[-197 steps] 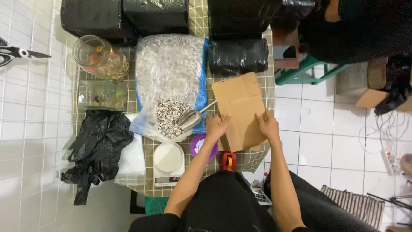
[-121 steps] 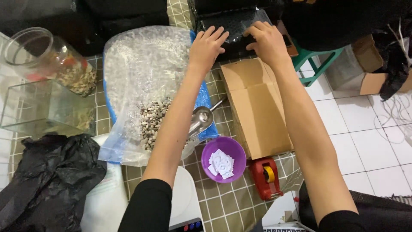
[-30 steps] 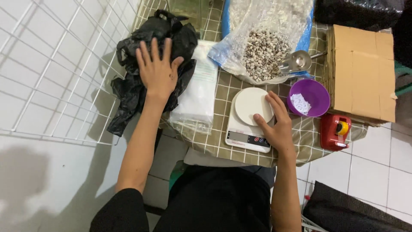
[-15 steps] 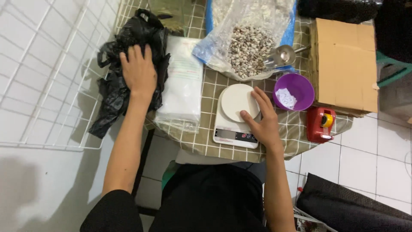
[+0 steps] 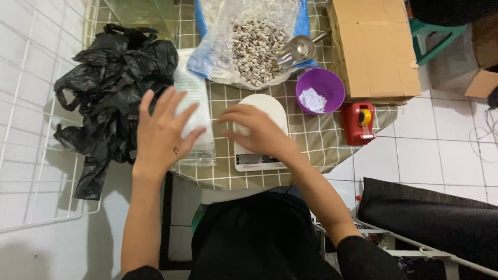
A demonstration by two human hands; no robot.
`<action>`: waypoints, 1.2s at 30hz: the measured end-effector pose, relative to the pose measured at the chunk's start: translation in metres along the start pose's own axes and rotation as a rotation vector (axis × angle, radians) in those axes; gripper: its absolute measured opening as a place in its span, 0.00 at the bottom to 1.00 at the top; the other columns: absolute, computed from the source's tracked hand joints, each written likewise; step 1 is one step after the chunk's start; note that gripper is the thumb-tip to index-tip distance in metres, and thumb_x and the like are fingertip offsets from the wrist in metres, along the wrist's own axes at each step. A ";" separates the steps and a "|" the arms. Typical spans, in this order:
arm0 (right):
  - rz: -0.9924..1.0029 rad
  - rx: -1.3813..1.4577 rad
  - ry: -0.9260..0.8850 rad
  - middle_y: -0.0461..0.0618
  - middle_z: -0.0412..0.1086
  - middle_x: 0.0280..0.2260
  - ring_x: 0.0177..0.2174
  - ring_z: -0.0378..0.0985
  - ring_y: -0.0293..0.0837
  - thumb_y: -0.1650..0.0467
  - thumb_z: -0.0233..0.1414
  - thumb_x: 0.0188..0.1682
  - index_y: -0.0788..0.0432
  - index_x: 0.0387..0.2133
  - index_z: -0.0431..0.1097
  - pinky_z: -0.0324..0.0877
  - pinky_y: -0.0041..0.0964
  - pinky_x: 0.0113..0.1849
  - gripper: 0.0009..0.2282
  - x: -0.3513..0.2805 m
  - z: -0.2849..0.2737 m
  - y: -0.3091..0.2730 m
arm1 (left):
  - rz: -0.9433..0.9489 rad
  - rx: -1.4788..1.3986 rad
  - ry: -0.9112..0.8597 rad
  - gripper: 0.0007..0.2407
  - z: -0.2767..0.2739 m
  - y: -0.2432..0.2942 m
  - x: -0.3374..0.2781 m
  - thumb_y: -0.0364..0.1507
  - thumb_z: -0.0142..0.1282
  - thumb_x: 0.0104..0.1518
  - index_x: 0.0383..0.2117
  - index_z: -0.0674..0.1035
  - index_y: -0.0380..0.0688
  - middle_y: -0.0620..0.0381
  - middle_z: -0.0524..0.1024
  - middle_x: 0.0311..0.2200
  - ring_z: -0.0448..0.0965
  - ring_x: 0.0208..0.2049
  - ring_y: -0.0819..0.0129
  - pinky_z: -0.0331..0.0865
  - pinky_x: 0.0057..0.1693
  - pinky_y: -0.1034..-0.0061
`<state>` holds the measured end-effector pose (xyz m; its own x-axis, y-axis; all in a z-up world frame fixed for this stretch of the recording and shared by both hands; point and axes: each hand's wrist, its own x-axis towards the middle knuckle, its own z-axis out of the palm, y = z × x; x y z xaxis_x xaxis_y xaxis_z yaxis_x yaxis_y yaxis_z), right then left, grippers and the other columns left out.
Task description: The person scoops white and brown stones from a bag, places them into a small clear plastic bag, and weighs the bag on a digital scale multiple times.
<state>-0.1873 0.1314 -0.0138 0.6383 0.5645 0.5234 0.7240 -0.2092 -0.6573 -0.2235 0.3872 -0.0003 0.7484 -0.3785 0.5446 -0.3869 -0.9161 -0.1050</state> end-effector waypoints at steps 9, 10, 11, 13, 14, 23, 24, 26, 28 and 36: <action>-0.038 -0.013 -0.549 0.68 0.72 0.42 0.43 0.76 0.71 0.71 0.63 0.44 0.66 0.41 0.71 0.71 0.62 0.46 0.15 0.061 0.023 0.004 | 0.048 -0.266 -0.457 0.32 0.017 -0.031 -0.032 0.45 0.67 0.41 0.57 0.74 0.53 0.55 0.67 0.66 0.63 0.68 0.56 0.44 0.69 0.42; 0.002 -0.055 -0.559 0.64 0.73 0.42 0.44 0.77 0.68 0.67 0.65 0.44 0.63 0.40 0.72 0.72 0.59 0.45 0.16 0.064 0.025 0.005 | 0.060 -0.337 -0.439 0.27 0.020 -0.036 -0.033 0.43 0.65 0.46 0.54 0.76 0.49 0.54 0.67 0.66 0.63 0.68 0.54 0.45 0.68 0.43; -0.017 -0.045 -0.570 0.64 0.73 0.42 0.44 0.77 0.68 0.67 0.65 0.44 0.63 0.40 0.72 0.72 0.59 0.45 0.16 0.065 0.029 0.007 | 0.039 -0.324 -0.440 0.27 0.019 -0.037 -0.031 0.43 0.65 0.46 0.54 0.76 0.49 0.54 0.67 0.66 0.63 0.68 0.54 0.45 0.68 0.43; -0.020 -0.113 -0.543 0.58 0.72 0.39 0.41 0.78 0.63 0.61 0.68 0.39 0.59 0.32 0.71 0.72 0.55 0.43 0.17 0.059 0.036 0.010 | 0.010 -0.450 -0.354 0.18 0.020 -0.034 -0.032 0.37 0.67 0.49 0.45 0.78 0.50 0.56 0.72 0.62 0.66 0.66 0.53 0.47 0.68 0.45; -0.027 -0.102 -0.553 0.58 0.72 0.39 0.41 0.78 0.63 0.61 0.68 0.39 0.59 0.32 0.71 0.72 0.55 0.43 0.17 0.058 0.038 0.006 | -0.005 -0.448 -0.359 0.18 0.022 -0.035 -0.033 0.37 0.67 0.49 0.45 0.78 0.50 0.56 0.72 0.62 0.66 0.66 0.53 0.47 0.68 0.45; -0.144 -0.276 -0.570 0.46 0.67 0.34 0.39 0.75 0.54 0.65 0.68 0.37 0.52 0.30 0.68 0.72 0.48 0.40 0.15 0.052 0.052 0.001 | -0.045 -0.509 -0.257 0.07 0.030 -0.036 -0.032 0.38 0.66 0.57 0.31 0.82 0.53 0.56 0.78 0.56 0.71 0.63 0.58 0.50 0.68 0.48; -0.114 -0.240 -0.571 0.49 0.67 0.33 0.37 0.76 0.56 0.68 0.65 0.38 0.53 0.31 0.67 0.72 0.49 0.39 0.13 0.051 0.053 0.006 | -0.049 -0.502 -0.237 0.07 0.033 -0.036 -0.033 0.39 0.65 0.58 0.31 0.83 0.54 0.57 0.78 0.56 0.72 0.63 0.58 0.49 0.68 0.48; -0.084 -0.203 -0.575 0.51 0.68 0.32 0.36 0.77 0.58 0.71 0.63 0.40 0.55 0.31 0.67 0.73 0.50 0.37 0.11 0.047 0.055 0.014 | -0.055 -0.496 -0.217 0.08 0.038 -0.035 -0.038 0.41 0.65 0.59 0.31 0.83 0.55 0.59 0.78 0.56 0.72 0.63 0.59 0.49 0.69 0.48; -0.012 -0.166 -0.564 0.50 0.69 0.29 0.33 0.79 0.56 0.76 0.56 0.44 0.56 0.32 0.66 0.74 0.47 0.35 0.07 0.045 0.056 0.021 | 0.001 -0.335 -0.135 0.08 0.042 -0.033 -0.045 0.40 0.63 0.62 0.39 0.83 0.55 0.60 0.79 0.55 0.70 0.64 0.63 0.45 0.71 0.49; 0.075 -0.052 -0.471 0.56 0.69 0.28 0.28 0.81 0.57 0.79 0.54 0.46 0.62 0.34 0.64 0.77 0.44 0.31 0.06 0.050 0.045 0.008 | -0.236 -0.053 0.219 0.05 0.022 0.040 -0.097 0.37 0.63 0.61 0.33 0.82 0.54 0.60 0.74 0.44 0.69 0.51 0.62 0.58 0.57 0.64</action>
<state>-0.1613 0.1941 -0.0177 0.5100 0.8442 0.1652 0.7004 -0.2961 -0.6494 -0.2996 0.3848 -0.0762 0.6892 -0.1134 0.7156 -0.2483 -0.9649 0.0862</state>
